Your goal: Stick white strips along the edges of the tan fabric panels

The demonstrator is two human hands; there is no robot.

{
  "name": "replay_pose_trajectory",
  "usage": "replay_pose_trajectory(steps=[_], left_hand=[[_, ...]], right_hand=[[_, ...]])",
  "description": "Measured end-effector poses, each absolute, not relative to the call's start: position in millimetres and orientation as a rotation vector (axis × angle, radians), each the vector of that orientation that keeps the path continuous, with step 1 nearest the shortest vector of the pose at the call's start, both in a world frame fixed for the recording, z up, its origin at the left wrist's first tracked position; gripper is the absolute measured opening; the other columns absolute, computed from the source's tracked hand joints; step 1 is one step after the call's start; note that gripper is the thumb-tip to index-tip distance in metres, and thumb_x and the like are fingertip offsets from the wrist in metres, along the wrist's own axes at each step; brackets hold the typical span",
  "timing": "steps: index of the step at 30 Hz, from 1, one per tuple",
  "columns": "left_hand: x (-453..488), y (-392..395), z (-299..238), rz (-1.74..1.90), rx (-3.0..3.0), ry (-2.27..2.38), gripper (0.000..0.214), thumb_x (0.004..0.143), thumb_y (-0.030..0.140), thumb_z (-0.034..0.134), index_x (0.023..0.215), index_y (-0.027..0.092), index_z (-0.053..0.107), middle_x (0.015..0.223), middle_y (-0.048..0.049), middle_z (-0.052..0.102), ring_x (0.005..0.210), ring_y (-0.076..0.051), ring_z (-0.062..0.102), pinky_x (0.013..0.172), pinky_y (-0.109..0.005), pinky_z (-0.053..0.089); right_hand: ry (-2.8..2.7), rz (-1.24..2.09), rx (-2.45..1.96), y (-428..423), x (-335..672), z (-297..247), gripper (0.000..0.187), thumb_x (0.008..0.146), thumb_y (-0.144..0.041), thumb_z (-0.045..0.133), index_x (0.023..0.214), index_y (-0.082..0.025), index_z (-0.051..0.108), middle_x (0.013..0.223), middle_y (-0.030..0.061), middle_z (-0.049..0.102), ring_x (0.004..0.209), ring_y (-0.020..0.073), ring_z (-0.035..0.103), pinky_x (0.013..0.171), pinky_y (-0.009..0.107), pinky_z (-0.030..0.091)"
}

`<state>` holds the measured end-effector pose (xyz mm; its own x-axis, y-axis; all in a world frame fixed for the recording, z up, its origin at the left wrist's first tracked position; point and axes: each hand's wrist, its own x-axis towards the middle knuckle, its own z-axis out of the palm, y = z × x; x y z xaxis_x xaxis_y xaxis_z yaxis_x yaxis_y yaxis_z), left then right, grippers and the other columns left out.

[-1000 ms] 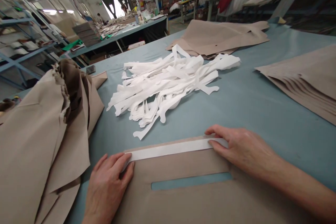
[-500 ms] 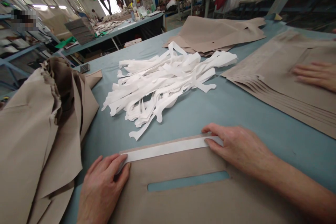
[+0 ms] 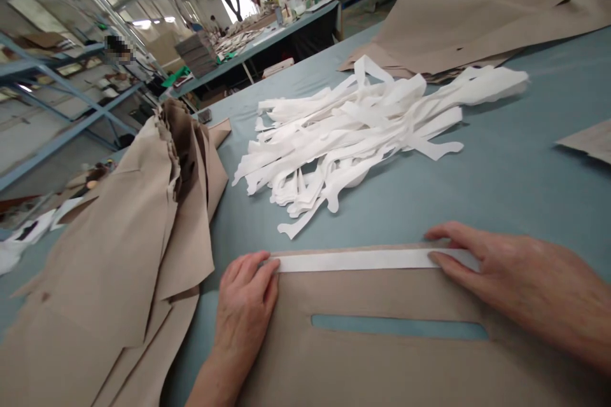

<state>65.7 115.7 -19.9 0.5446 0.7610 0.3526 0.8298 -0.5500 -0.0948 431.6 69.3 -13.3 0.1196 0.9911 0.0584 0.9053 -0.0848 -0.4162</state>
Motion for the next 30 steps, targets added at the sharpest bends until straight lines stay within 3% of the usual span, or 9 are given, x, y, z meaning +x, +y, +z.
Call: replay_pose_trajectory(steps=[3,9,15,20,26,30], left_hand=[[69,115,-24,-0.415,-2.677,-1.234,0.033,0.097,0.010,0.041,0.123,0.017,0.061,0.115,-0.0077,0.069,0.105,-0.020,0.061,0.094,-0.032,0.051],[73,115,-22,-0.267,-2.665,-1.242,0.043,0.095,0.007,0.042,0.134,0.021,0.055,0.115,-0.0058,0.069,0.099,-0.019,0.063,0.087,-0.029,0.054],[89,108,-11,-0.181,-2.628,-1.322,0.032,0.095,0.019,0.051,0.126,0.019,0.059,0.107,-0.0057,0.071,0.092,-0.022,0.066,0.081,-0.033,0.055],[114,102,-3,-0.062,-2.525,-1.424,0.046,0.086,0.034,0.070,0.127,0.016,0.058,0.100,-0.0064,0.071,0.086,-0.024,0.068,0.076,-0.035,0.055],[122,101,-6,-0.038,-2.433,-1.459,0.046,0.088,0.038,0.066,0.128,0.017,0.058,0.095,-0.0054,0.070,0.078,-0.021,0.068,0.070,-0.032,0.053],[122,101,-8,-0.039,-2.440,-1.470,0.035,0.090,0.033,0.065,0.123,0.023,0.061,0.091,-0.0028,0.069,0.077,-0.020,0.067,0.068,-0.032,0.053]], right_hand=[[-1.945,0.325,-2.167,70,431,-9,0.030,0.085,-0.043,0.047,0.100,-0.030,0.070,0.073,0.0048,0.073,0.057,0.0284,0.066,0.052,0.036,0.041],[-1.945,0.311,-2.164,69,432,-7,0.033,0.085,-0.043,0.046,0.101,-0.030,0.071,0.072,0.0042,0.074,0.059,0.0288,0.068,0.053,0.036,0.044],[-1.890,0.385,-2.178,70,435,-4,0.033,0.083,-0.047,0.048,0.101,-0.032,0.072,0.074,0.0035,0.074,0.065,0.0302,0.070,0.056,0.038,0.049],[-1.737,0.605,-2.092,69,437,16,0.033,0.081,-0.048,0.050,0.098,-0.031,0.073,0.083,0.0031,0.076,0.068,0.0258,0.070,0.060,0.035,0.052],[-1.585,0.785,-1.941,62,442,24,0.032,0.080,-0.053,0.055,0.093,-0.030,0.072,0.077,0.0022,0.075,0.063,0.0217,0.070,0.054,0.027,0.053],[-1.623,0.778,-1.921,57,444,17,0.028,0.079,-0.051,0.055,0.093,-0.033,0.072,0.076,0.0000,0.075,0.062,0.0219,0.070,0.053,0.028,0.054]])
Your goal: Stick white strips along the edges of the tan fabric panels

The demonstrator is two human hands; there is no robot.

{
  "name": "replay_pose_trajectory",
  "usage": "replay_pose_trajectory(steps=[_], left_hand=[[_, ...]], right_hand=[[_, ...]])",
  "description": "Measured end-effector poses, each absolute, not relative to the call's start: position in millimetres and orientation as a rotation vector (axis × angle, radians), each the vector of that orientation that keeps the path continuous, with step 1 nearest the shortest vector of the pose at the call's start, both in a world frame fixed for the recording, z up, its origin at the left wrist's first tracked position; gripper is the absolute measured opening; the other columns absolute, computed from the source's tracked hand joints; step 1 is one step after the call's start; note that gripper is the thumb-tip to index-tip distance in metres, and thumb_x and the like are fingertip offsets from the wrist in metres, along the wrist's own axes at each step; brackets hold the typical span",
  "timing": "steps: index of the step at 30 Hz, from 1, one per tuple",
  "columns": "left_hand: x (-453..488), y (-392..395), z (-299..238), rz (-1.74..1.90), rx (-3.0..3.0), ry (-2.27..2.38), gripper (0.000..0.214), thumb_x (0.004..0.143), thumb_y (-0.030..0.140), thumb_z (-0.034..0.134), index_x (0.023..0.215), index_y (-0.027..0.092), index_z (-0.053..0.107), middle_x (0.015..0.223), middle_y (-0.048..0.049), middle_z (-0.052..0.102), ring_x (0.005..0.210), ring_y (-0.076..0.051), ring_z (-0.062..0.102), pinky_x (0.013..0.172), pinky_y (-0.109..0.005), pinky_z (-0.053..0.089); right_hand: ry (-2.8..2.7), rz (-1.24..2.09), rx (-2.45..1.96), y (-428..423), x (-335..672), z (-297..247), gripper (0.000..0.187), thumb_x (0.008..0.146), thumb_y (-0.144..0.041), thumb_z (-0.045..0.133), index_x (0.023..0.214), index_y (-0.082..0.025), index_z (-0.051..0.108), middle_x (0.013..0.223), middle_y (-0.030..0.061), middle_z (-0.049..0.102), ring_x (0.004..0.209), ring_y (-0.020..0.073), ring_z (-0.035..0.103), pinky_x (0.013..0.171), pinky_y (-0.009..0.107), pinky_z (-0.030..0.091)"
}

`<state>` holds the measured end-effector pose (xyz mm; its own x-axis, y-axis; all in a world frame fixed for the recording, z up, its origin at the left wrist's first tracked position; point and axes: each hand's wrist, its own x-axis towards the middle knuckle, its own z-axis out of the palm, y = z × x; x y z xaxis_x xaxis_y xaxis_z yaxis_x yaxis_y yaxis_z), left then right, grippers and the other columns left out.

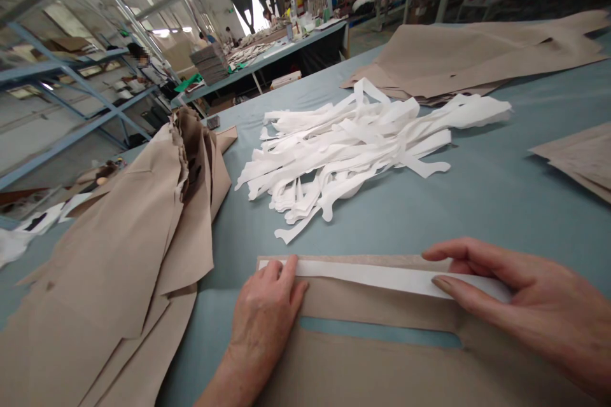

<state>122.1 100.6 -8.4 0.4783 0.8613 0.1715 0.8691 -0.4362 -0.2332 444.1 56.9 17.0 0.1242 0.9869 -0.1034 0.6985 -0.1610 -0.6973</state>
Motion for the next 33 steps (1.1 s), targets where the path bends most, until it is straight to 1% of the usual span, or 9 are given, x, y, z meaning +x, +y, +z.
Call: replay_pose_trajectory(steps=[3,6,10,12,14,18,23,28,33], left_hand=[[121,100,-11,-0.080,-2.440,-1.469,0.030,0.092,0.031,0.062,0.121,0.023,0.062,0.093,-0.0029,0.069,0.079,-0.020,0.067,0.070,-0.031,0.052],[119,100,-14,-0.121,-2.444,-1.453,0.032,0.092,0.030,0.061,0.124,0.023,0.061,0.095,-0.0029,0.070,0.080,-0.020,0.068,0.072,-0.031,0.052],[114,97,-18,-0.209,-2.395,-1.419,0.042,0.092,0.031,0.061,0.131,0.015,0.054,0.098,-0.0059,0.071,0.080,-0.022,0.068,0.072,-0.032,0.052],[113,97,-20,-0.235,-2.375,-1.405,0.044,0.093,0.031,0.059,0.132,0.012,0.052,0.101,-0.0081,0.071,0.083,-0.023,0.068,0.073,-0.032,0.052],[112,96,-21,-0.245,-2.378,-1.388,0.041,0.095,0.031,0.055,0.132,0.012,0.052,0.102,-0.0082,0.071,0.085,-0.023,0.068,0.074,-0.032,0.051],[111,97,-20,-0.265,-2.397,-1.350,0.035,0.099,0.032,0.047,0.129,0.015,0.055,0.099,-0.0064,0.071,0.081,-0.021,0.068,0.073,-0.032,0.049],[112,96,-18,-0.228,-2.420,-1.345,0.032,0.100,0.030,0.047,0.127,0.017,0.057,0.101,-0.0040,0.070,0.083,-0.020,0.068,0.073,-0.031,0.049],[111,95,-17,-0.186,-2.418,-1.332,0.033,0.101,0.033,0.045,0.127,0.017,0.058,0.103,-0.0037,0.071,0.082,-0.019,0.069,0.072,-0.030,0.049],[110,96,-16,-0.164,-2.425,-1.311,0.036,0.101,0.035,0.041,0.126,0.017,0.059,0.103,-0.0040,0.071,0.081,-0.018,0.069,0.072,-0.029,0.050]], right_hand=[[-1.644,0.770,-1.948,56,444,12,0.029,0.078,-0.052,0.052,0.091,-0.035,0.072,0.075,-0.0016,0.075,0.062,0.0234,0.070,0.054,0.032,0.055],[-1.679,0.758,-2.027,59,445,9,0.033,0.078,-0.054,0.048,0.093,-0.037,0.072,0.076,-0.0016,0.075,0.064,0.0254,0.071,0.056,0.037,0.055],[-1.708,0.647,-2.121,65,446,10,0.040,0.079,-0.055,0.043,0.100,-0.036,0.072,0.085,0.0000,0.077,0.073,0.0292,0.072,0.064,0.043,0.056],[-1.729,0.603,-2.156,66,445,10,0.042,0.079,-0.055,0.042,0.101,-0.035,0.072,0.085,0.0010,0.077,0.074,0.0304,0.072,0.064,0.044,0.055],[-1.761,0.561,-2.169,67,444,9,0.041,0.080,-0.052,0.042,0.101,-0.034,0.072,0.084,0.0015,0.077,0.073,0.0302,0.072,0.063,0.043,0.054],[-1.812,0.435,-2.152,64,442,1,0.035,0.085,-0.044,0.044,0.105,-0.032,0.071,0.084,0.0004,0.077,0.071,0.0268,0.072,0.060,0.038,0.052],[-1.870,0.307,-2.111,61,445,-10,0.027,0.086,-0.035,0.051,0.104,-0.033,0.071,0.083,-0.0033,0.077,0.068,0.0225,0.072,0.056,0.032,0.048],[-1.904,0.208,-2.119,60,446,-11,0.024,0.086,-0.030,0.055,0.104,-0.031,0.070,0.081,-0.0038,0.076,0.066,0.0213,0.071,0.057,0.031,0.045],[-1.901,0.195,-2.136,59,444,-12,0.024,0.085,-0.026,0.058,0.105,-0.031,0.070,0.084,-0.0043,0.076,0.066,0.0201,0.070,0.058,0.031,0.044]])
